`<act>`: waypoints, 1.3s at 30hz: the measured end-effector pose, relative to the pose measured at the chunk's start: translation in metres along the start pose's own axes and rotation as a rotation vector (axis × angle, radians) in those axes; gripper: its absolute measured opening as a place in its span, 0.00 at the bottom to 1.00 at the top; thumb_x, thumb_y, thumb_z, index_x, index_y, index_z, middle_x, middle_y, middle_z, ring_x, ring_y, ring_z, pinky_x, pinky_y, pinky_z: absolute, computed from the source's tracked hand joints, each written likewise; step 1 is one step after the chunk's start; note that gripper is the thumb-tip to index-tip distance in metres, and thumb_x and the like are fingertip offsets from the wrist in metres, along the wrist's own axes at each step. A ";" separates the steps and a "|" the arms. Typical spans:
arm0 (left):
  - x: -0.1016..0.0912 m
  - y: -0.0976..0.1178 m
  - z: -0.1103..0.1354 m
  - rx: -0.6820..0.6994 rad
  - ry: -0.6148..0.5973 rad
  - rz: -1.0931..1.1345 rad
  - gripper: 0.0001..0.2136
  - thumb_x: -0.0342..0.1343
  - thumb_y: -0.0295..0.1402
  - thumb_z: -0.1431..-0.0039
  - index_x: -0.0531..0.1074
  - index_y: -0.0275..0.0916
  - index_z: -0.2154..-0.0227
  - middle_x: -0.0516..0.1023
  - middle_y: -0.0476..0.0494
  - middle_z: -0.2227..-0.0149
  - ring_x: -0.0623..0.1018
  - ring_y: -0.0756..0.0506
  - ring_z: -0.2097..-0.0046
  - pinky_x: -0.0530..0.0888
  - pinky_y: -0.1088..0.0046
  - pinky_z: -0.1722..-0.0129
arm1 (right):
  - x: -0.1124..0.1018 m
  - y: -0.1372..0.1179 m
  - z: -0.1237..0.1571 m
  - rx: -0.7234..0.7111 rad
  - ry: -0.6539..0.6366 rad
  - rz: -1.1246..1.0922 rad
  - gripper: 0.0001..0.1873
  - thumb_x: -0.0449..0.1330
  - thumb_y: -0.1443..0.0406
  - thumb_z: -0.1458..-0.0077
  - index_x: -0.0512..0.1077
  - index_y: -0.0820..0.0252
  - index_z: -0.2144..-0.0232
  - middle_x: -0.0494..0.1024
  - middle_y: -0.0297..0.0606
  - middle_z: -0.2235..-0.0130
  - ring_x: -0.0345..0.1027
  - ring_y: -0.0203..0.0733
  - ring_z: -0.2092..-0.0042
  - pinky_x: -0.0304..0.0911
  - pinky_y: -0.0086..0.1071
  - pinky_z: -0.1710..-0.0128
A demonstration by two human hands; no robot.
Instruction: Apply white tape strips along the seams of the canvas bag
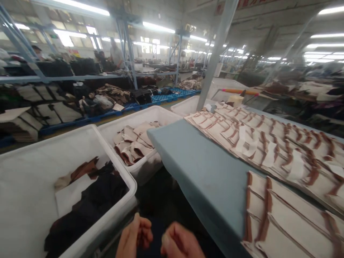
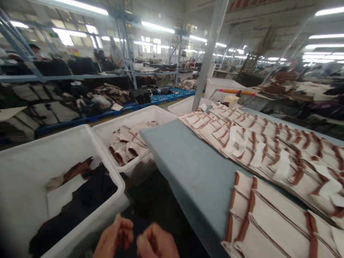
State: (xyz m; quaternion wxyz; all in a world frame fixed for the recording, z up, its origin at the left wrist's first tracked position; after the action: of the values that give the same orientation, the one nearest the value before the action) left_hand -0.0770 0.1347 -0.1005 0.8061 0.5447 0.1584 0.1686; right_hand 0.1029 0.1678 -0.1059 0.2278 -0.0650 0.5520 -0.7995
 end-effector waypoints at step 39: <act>0.075 -0.008 -0.642 -0.488 -0.154 -0.246 0.15 0.64 0.43 0.23 0.79 0.36 0.46 0.84 0.41 0.50 0.85 0.42 0.56 0.86 0.60 0.55 | -0.127 -0.210 -0.596 -0.384 0.642 -0.081 0.25 0.54 0.47 0.26 0.73 0.55 0.70 0.78 0.31 0.75 0.68 0.39 0.74 0.63 0.33 0.71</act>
State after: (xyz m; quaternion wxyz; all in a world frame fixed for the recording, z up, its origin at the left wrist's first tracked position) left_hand -0.2914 0.6945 -0.3424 0.9375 0.3223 0.1163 0.0610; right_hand -0.0571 0.7919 -0.1235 -0.0047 0.1257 0.7320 -0.6696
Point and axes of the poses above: each hand's wrist, its own z-axis away from the middle knuckle, its own x-axis out of the palm, y = z × x, the point moved 1 cm from there along -z, towards the middle knuckle
